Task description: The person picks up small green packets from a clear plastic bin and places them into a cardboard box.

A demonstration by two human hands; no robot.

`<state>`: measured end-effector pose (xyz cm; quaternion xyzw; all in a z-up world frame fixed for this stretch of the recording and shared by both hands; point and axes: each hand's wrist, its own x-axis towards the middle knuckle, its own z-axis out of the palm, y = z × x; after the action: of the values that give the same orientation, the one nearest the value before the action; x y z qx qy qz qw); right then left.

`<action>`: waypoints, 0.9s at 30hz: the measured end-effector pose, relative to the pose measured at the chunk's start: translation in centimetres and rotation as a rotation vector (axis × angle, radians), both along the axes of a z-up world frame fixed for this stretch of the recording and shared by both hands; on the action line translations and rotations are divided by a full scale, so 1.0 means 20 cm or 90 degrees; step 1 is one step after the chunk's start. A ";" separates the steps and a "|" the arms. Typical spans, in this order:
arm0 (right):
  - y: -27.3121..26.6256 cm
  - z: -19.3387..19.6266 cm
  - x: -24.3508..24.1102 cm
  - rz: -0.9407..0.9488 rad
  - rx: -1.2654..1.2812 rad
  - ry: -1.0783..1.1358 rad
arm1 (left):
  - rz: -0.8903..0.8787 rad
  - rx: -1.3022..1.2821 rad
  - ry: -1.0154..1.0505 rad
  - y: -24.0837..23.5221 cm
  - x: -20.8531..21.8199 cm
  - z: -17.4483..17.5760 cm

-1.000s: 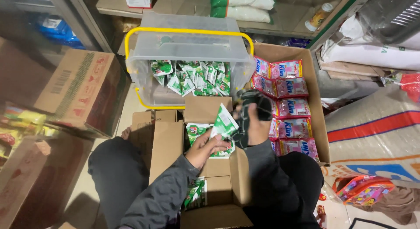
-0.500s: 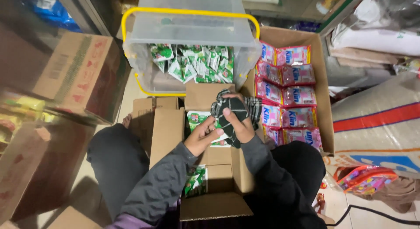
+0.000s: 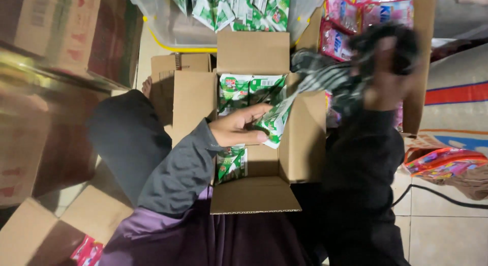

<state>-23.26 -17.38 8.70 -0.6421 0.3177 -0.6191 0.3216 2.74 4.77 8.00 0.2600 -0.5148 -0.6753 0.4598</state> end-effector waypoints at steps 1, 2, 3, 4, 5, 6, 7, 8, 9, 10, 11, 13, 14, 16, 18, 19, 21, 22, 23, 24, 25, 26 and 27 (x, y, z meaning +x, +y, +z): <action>-0.05 0.06 -0.06 0.157 0.134 -0.120 | 0.040 -0.032 -0.095 0.00 0.00 -0.01; -0.05 0.09 -0.08 0.158 0.139 -0.120 | 0.041 -0.027 -0.095 -0.01 -0.01 -0.05; -0.05 0.13 -0.11 0.129 0.133 -0.073 | 0.047 -0.031 -0.167 -0.01 -0.02 -0.08; -0.04 0.17 -0.14 0.100 0.126 -0.027 | 0.052 -0.036 -0.239 -0.01 -0.03 -0.12; -0.07 0.16 -0.16 0.099 0.131 -0.026 | 0.051 -0.032 -0.239 0.00 -0.03 -0.14; -0.12 0.15 -0.19 0.109 0.000 -0.025 | 0.046 -0.062 -0.380 0.00 -0.03 -0.15; -0.16 0.15 -0.21 0.116 -0.131 -0.025 | 0.039 -0.092 -0.521 -0.01 -0.03 -0.15; -0.17 0.14 -0.24 0.114 -0.129 -0.025 | 0.037 -0.091 -0.521 -0.01 -0.03 -0.21; -0.17 0.12 -0.26 0.040 -0.120 -0.016 | 0.025 -0.103 -0.550 0.00 -0.04 -0.27; -0.18 0.11 -0.29 -0.035 -0.111 -0.009 | 0.013 -0.115 -0.579 0.00 -0.04 -0.32; -0.20 0.09 -0.28 -0.037 -0.109 -0.010 | 0.010 -0.114 -0.580 0.00 -0.03 -0.30; -0.23 0.07 -0.29 0.006 -0.181 -0.026 | -0.054 -0.097 -0.581 -0.01 -0.02 -0.25; -0.23 0.08 -0.28 0.001 -0.182 -0.026 | -0.058 -0.100 -0.582 0.01 0.00 -0.31; -0.21 0.10 -0.26 -0.020 -0.286 0.084 | -0.016 -0.165 -0.624 0.04 0.02 -0.43; -0.16 0.17 -0.22 0.012 -0.283 0.098 | -0.040 -0.150 -0.656 0.03 0.01 -0.43; -0.13 0.20 -0.20 0.047 -0.279 0.112 | -0.062 -0.133 -0.688 0.03 0.02 -0.42; -0.14 0.19 -0.21 0.040 -0.273 0.120 | -0.066 -0.192 -0.679 0.01 0.00 -0.42; -0.14 0.18 -0.21 0.034 -0.266 0.130 | -0.070 -0.250 -0.667 0.00 -0.02 -0.42; -0.15 0.14 -0.21 0.033 -0.266 0.130 | -0.070 -0.251 -0.667 0.00 -0.06 -0.42; -0.17 0.11 -0.22 0.010 -0.263 0.110 | -0.048 -0.274 -0.735 0.00 -0.11 -0.43; -0.18 0.07 -0.22 -0.014 -0.260 0.090 | -0.025 -0.298 -0.802 0.00 -0.15 -0.44; -0.16 0.11 -0.20 -0.013 -0.261 0.090 | -0.024 -0.298 -0.801 0.00 -0.17 -0.48; -0.14 0.15 -0.19 -0.008 -0.277 0.132 | -0.026 -0.304 -0.811 0.00 -0.18 -0.52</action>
<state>-26.97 -20.20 11.66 -0.7546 0.2122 -0.6056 0.1374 -0.86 4.75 -2.46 0.4887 -0.8248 -0.2666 0.0986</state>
